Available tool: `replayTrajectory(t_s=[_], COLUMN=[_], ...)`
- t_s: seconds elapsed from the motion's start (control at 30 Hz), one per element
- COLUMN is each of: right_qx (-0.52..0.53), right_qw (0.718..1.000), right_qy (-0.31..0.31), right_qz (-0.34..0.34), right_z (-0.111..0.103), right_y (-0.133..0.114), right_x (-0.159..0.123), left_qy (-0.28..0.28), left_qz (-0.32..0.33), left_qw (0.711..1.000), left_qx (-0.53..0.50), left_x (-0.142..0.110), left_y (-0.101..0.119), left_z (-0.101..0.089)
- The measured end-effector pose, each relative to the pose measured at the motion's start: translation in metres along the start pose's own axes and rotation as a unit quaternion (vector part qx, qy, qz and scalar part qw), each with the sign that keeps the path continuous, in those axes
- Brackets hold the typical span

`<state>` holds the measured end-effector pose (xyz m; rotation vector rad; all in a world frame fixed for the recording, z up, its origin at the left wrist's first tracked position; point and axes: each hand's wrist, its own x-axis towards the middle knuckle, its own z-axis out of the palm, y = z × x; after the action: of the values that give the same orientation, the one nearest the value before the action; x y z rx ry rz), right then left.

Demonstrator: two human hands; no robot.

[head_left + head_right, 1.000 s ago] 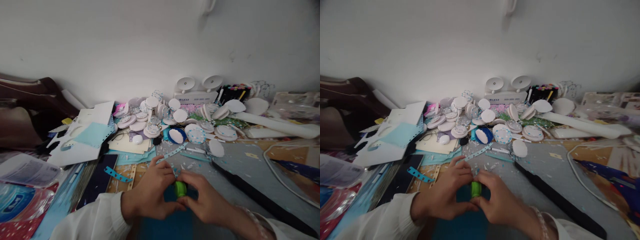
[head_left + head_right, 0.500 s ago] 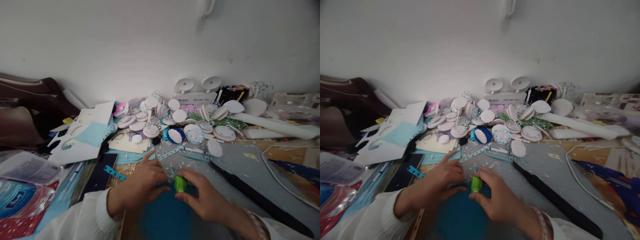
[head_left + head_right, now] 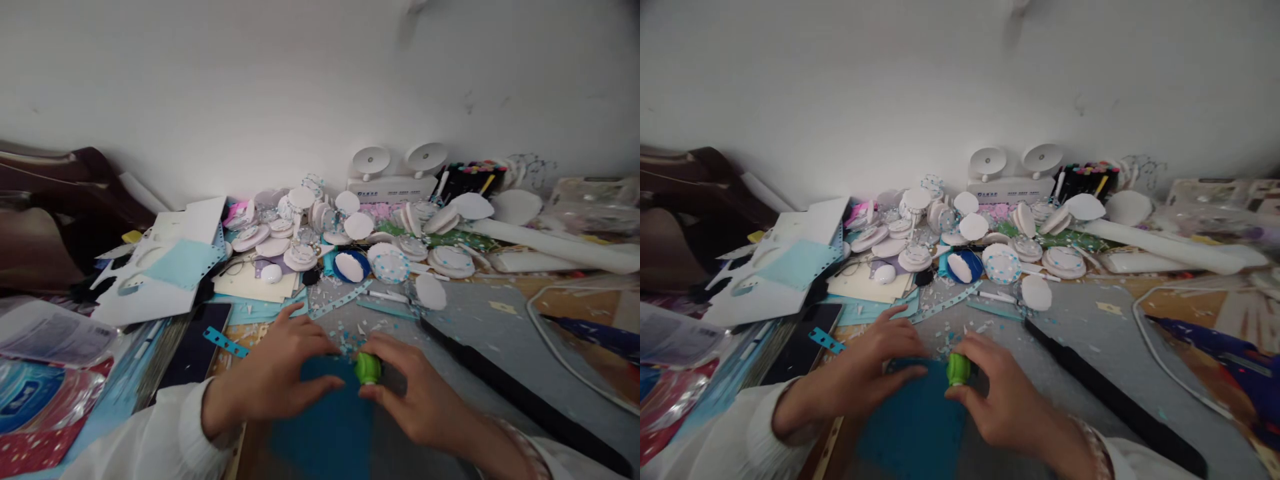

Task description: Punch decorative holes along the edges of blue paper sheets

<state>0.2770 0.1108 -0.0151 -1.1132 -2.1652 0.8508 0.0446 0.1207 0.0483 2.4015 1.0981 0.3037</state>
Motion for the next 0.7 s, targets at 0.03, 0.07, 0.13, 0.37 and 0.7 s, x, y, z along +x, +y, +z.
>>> replayTrajectory(t_s=[0.03, 0.07, 0.13, 0.37, 0.7], right_qx=[0.003, 0.005, 0.012, 0.038, 0.032], right_qw=[1.0, 1.0, 1.0, 0.999, 0.999], right_qy=[0.004, 0.007, 0.012, 0.01, -0.008], right_qz=[-0.002, -0.004, -0.009, -0.032, 0.003], right_z=[0.0, 0.001, 0.001, 0.002, 0.002], right_y=[0.0, -0.001, -0.003, -0.01, -0.007], right_x=[0.0, 0.0, 0.001, 0.002, 0.009], left_qy=[-0.003, -0.002, 0.008, 0.019, -0.006], left_qz=[0.0, 0.005, 0.022, 0.079, 0.045], left_qw=[1.0, 1.0, 0.998, 0.993, 0.998], left_qx=[0.012, 0.025, 0.053, 0.089, 0.038], left_x=[0.001, 0.003, 0.008, 0.022, 0.023], left_y=[0.003, 0.005, 0.01, 0.014, 0.004], left_z=[0.0, 0.0, 0.002, 0.02, 0.017])
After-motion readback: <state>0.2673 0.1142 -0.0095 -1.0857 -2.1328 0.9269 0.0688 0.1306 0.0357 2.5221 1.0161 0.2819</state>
